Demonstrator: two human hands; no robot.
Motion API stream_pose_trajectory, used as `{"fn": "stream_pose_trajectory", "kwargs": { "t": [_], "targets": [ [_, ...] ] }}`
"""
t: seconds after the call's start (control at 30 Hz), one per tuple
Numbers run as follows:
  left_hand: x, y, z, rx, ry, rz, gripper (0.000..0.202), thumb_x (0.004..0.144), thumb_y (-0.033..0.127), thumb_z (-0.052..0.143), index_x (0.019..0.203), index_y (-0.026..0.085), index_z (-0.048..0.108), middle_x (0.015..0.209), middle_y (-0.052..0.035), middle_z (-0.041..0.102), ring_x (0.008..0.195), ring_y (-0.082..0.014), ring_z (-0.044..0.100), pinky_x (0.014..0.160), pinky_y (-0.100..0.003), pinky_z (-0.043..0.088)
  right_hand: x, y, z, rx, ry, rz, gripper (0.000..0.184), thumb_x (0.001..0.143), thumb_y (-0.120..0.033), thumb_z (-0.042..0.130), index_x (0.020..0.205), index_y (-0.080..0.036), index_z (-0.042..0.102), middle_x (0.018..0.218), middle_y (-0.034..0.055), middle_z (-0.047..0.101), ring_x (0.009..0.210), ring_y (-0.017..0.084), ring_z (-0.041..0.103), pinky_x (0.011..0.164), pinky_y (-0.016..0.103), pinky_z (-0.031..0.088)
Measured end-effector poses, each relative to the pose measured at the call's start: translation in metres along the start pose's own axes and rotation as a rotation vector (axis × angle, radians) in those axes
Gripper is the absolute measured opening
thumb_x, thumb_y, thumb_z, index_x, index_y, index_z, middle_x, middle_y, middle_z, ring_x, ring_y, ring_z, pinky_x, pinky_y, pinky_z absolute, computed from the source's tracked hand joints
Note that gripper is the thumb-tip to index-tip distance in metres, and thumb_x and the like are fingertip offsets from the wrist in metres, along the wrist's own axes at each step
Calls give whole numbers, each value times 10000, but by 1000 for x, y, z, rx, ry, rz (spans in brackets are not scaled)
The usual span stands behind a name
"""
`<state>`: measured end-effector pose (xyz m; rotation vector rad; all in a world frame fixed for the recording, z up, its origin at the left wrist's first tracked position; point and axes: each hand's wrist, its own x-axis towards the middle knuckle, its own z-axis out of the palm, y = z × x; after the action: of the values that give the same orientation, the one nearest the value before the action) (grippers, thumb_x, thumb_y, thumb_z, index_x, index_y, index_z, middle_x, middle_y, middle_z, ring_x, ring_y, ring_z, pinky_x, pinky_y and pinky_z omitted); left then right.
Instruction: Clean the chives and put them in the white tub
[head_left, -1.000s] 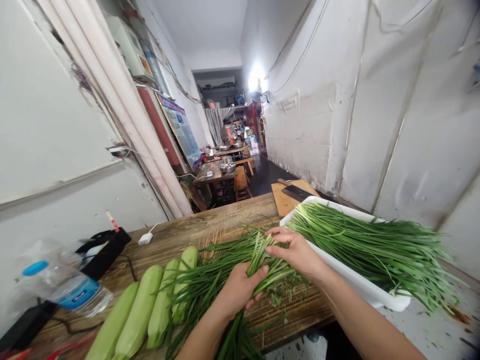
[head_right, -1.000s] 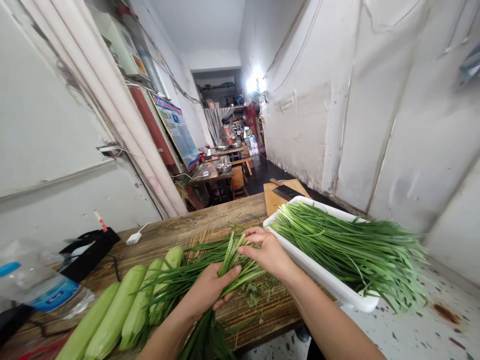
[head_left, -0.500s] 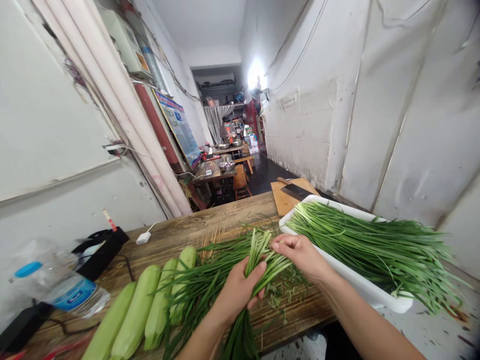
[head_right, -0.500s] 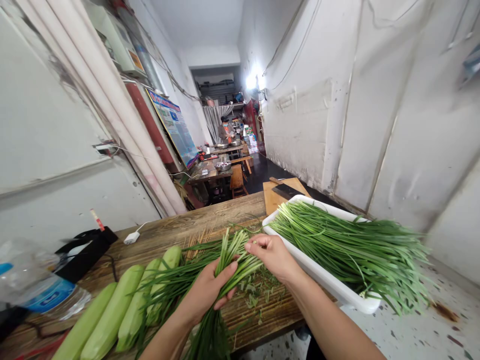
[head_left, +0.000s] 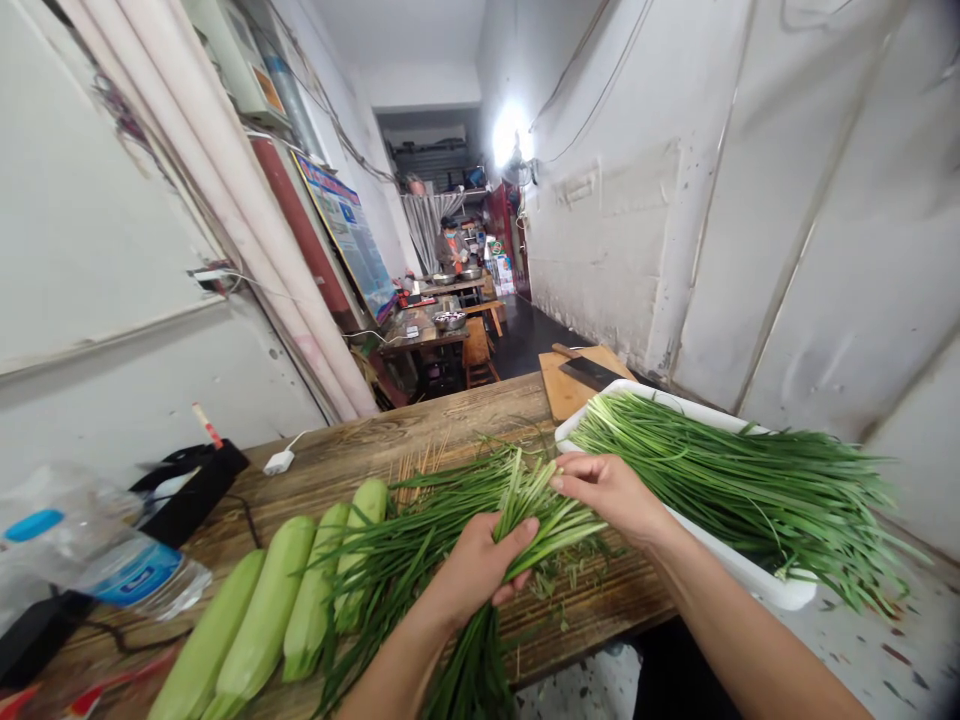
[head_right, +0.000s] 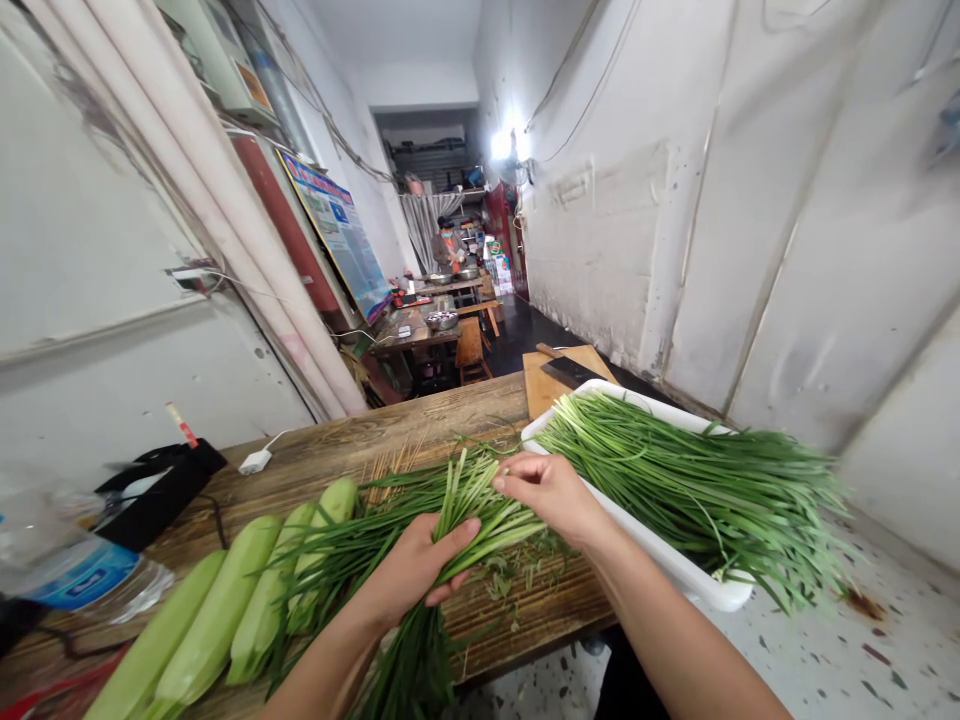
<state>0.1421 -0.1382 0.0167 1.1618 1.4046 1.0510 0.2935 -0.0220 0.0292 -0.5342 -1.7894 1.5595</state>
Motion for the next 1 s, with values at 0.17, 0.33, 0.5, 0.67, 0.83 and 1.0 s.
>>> {"fn": "stream_pose_trajectory", "kwargs": {
  "t": [0.17,0.33,0.5,0.67,0.83,1.0],
  "targets": [
    [1,1,-3,-18,8,-30,499,779,625,528,607,159,476,433,48,474,295,-24,308,294,-154,195,-1,1,0,-29,40,14,377,687,-448,715,502,-153,573,812,53,628,780,176,554,760,291,418],
    [2,0,-6,-88,-50,-87,458,773,587,567,632,156,499,427,45,488,282,-21,297,279,-145,195,-4,2,1,-50,-10,-41,289,748,-409,657,615,-154,635,819,50,615,807,187,557,779,300,417],
    [0,2,-13,-203,-106,-171,367,790,522,587,737,165,517,422,59,493,262,-19,258,266,-136,186,0,6,-3,-27,154,2,279,744,-425,622,641,-166,609,747,34,616,704,158,528,695,276,407],
    [-5,3,-15,-192,-94,-157,363,794,513,588,729,164,514,424,59,493,268,-19,262,271,-137,190,8,7,-9,-68,218,11,369,818,-459,506,606,-166,581,639,21,552,619,145,493,650,284,409],
    [-5,2,-13,-84,-57,-92,414,775,553,587,681,157,509,419,58,474,278,-20,267,276,-145,188,8,0,-6,-287,92,-117,257,763,-410,640,698,-162,666,790,39,605,787,183,542,741,297,410],
    [-4,2,-13,-82,-97,-69,393,796,536,573,708,156,523,417,67,465,273,-19,257,274,-145,194,7,5,6,11,-202,127,217,641,-360,763,721,-165,713,767,17,657,721,166,575,684,281,434]
  ]
}}
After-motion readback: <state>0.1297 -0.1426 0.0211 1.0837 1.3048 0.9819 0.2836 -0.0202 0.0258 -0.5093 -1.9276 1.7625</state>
